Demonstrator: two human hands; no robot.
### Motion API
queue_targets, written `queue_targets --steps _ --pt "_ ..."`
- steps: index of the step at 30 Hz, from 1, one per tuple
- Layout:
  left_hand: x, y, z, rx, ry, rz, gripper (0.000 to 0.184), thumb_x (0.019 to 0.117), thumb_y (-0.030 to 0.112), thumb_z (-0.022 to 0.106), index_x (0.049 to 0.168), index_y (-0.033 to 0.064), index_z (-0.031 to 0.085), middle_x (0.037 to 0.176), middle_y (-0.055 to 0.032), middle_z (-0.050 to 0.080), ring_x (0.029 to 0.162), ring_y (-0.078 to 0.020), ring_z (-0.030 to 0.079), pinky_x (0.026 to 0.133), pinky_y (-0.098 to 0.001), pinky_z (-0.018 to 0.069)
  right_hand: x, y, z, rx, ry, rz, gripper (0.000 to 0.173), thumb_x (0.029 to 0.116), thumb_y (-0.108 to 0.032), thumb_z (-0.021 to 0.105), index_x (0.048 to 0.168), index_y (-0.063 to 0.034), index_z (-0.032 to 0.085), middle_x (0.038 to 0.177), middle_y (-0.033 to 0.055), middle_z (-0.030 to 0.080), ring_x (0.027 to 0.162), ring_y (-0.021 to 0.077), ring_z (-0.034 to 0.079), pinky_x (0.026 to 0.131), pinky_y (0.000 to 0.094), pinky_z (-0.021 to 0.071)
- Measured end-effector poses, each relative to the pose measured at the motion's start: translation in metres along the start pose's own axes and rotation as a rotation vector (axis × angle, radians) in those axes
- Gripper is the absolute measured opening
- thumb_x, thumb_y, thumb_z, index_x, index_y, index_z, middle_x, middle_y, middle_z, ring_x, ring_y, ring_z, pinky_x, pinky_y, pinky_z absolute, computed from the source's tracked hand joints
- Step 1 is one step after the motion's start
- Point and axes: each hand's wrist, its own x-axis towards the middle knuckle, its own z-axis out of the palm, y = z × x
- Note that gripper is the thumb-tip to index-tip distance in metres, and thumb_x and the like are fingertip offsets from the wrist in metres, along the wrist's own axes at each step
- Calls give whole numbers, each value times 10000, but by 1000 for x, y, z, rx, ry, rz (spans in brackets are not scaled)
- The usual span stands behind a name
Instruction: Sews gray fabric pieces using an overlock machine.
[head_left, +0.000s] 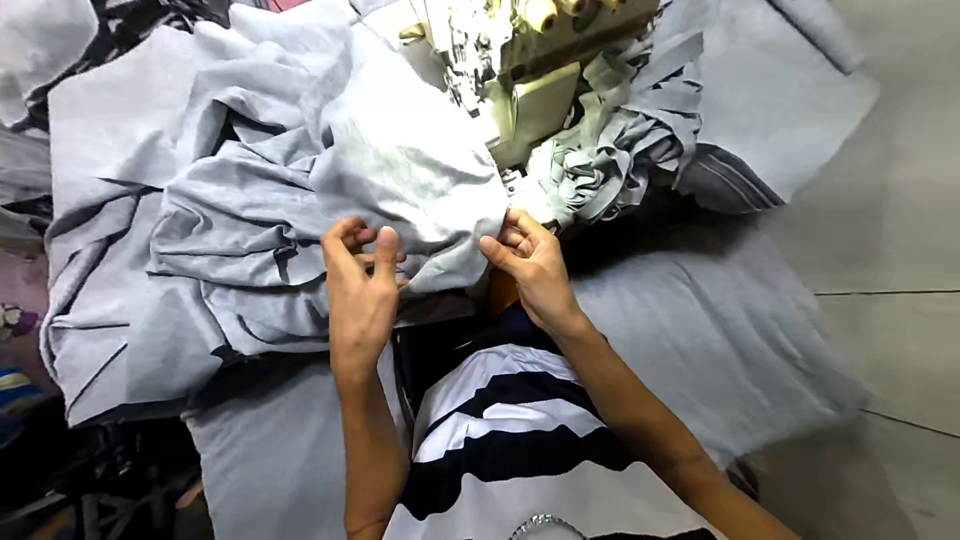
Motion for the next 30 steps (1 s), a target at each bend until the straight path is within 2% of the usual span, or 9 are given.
queue_targets --steps 3,5,8,12,15,17,20,25,30 --pt "10 2 -2 193 40 -25 708 1003 586 548 1501 110 386 1162 -137 642 738 -235 674 638 -471 589 -2 1 3 -13 -1 -30 275 969 -129 692 1213 -62 585 1008 58 706 881 119 689 791 304 593" --pt "25 1 -3 286 36 62 556 1007 507 589 1343 66 552 968 -159 685 738 -317 654 653 -569 531 -1 1 3 -7 -7 -51 305 968 -138 696 1242 -66 581 1032 59 688 900 121 681 804 308 595" --pt "47 2 -11 307 58 243 337 1067 367 518 1118 74 675 923 -120 678 772 -244 643 693 -479 525 -1 2 1 18 -2 -59 287 972 -133 697 1223 -72 573 1030 65 681 894 127 678 792 306 594" --pt "42 -4 -27 144 161 195 410 1075 407 477 1306 72 523 1164 -134 607 931 -212 654 772 -406 558 -4 8 -3 46 16 -38 296 970 -126 696 1234 -76 573 1031 67 687 883 129 680 787 306 592" --pt "55 -11 -29 41 46 -13 691 1028 562 513 1500 76 376 1270 -147 625 1000 -210 663 871 -437 549 -4 14 -3 37 16 -27 317 967 -127 697 1254 -74 572 1026 67 692 888 134 685 795 316 595" --pt "63 -14 -27 16 8 -55 647 994 525 605 1440 78 467 1169 -121 679 956 -175 658 860 -419 540 -5 18 -3 13 17 -20 341 959 -116 706 1269 -72 569 1013 73 696 874 145 692 791 324 602" --pt "56 -20 -30 -202 46 108 322 1031 331 616 1296 161 549 894 43 675 722 -34 660 662 -238 577 -6 21 -6 -13 11 -14 360 941 -104 727 1263 -73 570 1004 85 694 866 168 695 779 338 608" --pt "37 -31 -42 -621 31 341 265 1079 234 506 1337 175 511 1151 56 683 1039 -92 688 933 -326 589 -16 25 -8 -50 -44 14 410 902 -61 744 1283 -67 591 998 93 714 826 175 700 744 334 611" --pt "7 -44 -40 -632 157 260 278 1097 200 451 1345 127 552 1134 26 704 1025 -94 695 918 -320 595 -26 34 -2 -94 -86 11 343 902 -80 750 1212 -36 608 937 74 707 805 142 699 739 290 608"
